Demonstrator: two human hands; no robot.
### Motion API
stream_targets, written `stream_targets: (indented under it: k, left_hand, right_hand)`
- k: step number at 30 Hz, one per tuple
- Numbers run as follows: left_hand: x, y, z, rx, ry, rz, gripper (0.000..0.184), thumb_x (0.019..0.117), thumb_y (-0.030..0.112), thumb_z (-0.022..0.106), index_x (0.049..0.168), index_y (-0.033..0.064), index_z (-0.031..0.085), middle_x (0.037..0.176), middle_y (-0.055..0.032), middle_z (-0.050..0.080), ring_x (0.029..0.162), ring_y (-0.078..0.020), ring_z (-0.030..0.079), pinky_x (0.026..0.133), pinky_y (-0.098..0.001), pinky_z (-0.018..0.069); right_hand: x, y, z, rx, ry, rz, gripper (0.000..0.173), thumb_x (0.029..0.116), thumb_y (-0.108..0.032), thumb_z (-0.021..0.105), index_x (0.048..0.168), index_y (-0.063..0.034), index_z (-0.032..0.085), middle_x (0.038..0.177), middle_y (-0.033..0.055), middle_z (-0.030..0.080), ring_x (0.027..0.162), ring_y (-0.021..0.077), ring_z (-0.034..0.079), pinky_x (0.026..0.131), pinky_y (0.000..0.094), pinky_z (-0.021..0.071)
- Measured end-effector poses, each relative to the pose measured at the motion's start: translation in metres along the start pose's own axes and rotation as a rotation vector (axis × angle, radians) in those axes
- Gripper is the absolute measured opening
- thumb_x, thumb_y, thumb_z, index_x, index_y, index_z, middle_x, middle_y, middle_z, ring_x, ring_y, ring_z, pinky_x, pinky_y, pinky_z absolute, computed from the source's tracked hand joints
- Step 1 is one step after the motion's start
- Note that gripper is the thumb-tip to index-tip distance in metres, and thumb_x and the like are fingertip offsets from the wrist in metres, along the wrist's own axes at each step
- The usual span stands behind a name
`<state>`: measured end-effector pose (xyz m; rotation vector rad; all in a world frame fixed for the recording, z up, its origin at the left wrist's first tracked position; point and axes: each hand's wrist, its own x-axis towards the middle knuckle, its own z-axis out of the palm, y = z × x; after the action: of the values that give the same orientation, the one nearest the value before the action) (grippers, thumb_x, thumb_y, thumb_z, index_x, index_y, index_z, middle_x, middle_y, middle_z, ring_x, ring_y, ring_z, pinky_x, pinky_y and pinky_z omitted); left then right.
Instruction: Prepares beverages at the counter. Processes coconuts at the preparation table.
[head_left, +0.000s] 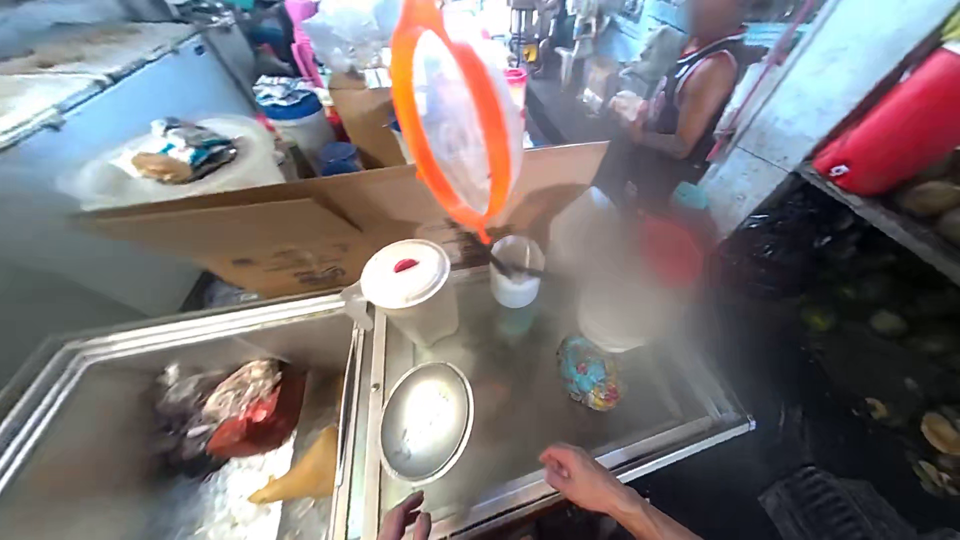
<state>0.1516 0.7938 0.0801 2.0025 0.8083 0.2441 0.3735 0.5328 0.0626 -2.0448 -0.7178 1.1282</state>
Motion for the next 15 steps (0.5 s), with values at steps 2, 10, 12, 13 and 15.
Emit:
stream_targets:
  k: [2,10,12,13,15]
  left_hand:
    - [0.038,0.033,0.008,0.094,-0.079,0.194,0.038,0.0975,0.019,0.057,0.127,-0.0044,0.065,0.125,-0.0245,0.066,0.110,-0.0331,0.068,0.097,-0.0508,0.0549]
    - [0.233,0.301,0.108,0.412,-0.142,0.846,0.067,0.0875,0.018,0.076,0.147,0.0022,0.050,0.154,-0.0274,0.042,0.132,-0.0429,0.054,0.105,-0.0568,0.0499]
    - [0.280,0.360,0.148,0.548,-0.163,0.935,0.060,0.0940,0.020,0.069,0.148,0.0063,0.050,0.155,-0.0235,0.044,0.136,-0.0427,0.051,0.108,-0.0608,0.0454]
    - [0.303,0.380,0.169,0.621,-0.186,0.963,0.056,0.0965,0.020,0.067,0.149,0.0077,0.050,0.156,-0.0216,0.043,0.138,-0.0427,0.049,0.109,-0.0624,0.0437]
    - [0.347,0.409,0.211,0.748,-0.239,1.011,0.058,0.0939,0.016,0.070,0.148,0.0101,0.051,0.160,-0.0187,0.038,0.141,-0.0452,0.044,0.110,-0.0671,0.0393]
  right_hand:
    - [-0.029,0.033,-0.015,-0.099,0.056,0.029,0.040,0.1038,-0.029,0.055,0.134,-0.0055,0.065,0.129,0.0182,0.066,0.118,0.0298,0.065,0.106,0.0474,0.0504]
    - [-0.125,0.130,-0.084,0.063,0.380,0.147,0.039,0.1044,-0.026,0.054,0.134,-0.0028,0.066,0.129,0.0210,0.066,0.116,0.0312,0.066,0.106,0.0469,0.0510]
    - [-0.146,0.155,-0.095,0.095,0.451,0.186,0.039,0.1039,-0.027,0.055,0.133,-0.0040,0.066,0.130,0.0200,0.066,0.116,0.0302,0.067,0.106,0.0461,0.0516]
    - [-0.158,0.168,-0.098,0.146,0.505,0.206,0.038,0.1032,-0.026,0.056,0.131,-0.0037,0.067,0.127,0.0200,0.067,0.114,0.0302,0.068,0.104,0.0463,0.0524]
    - [-0.181,0.196,-0.102,0.261,0.587,0.286,0.037,0.1024,-0.025,0.057,0.129,-0.0030,0.069,0.126,0.0198,0.069,0.113,0.0303,0.069,0.104,0.0473,0.0530]
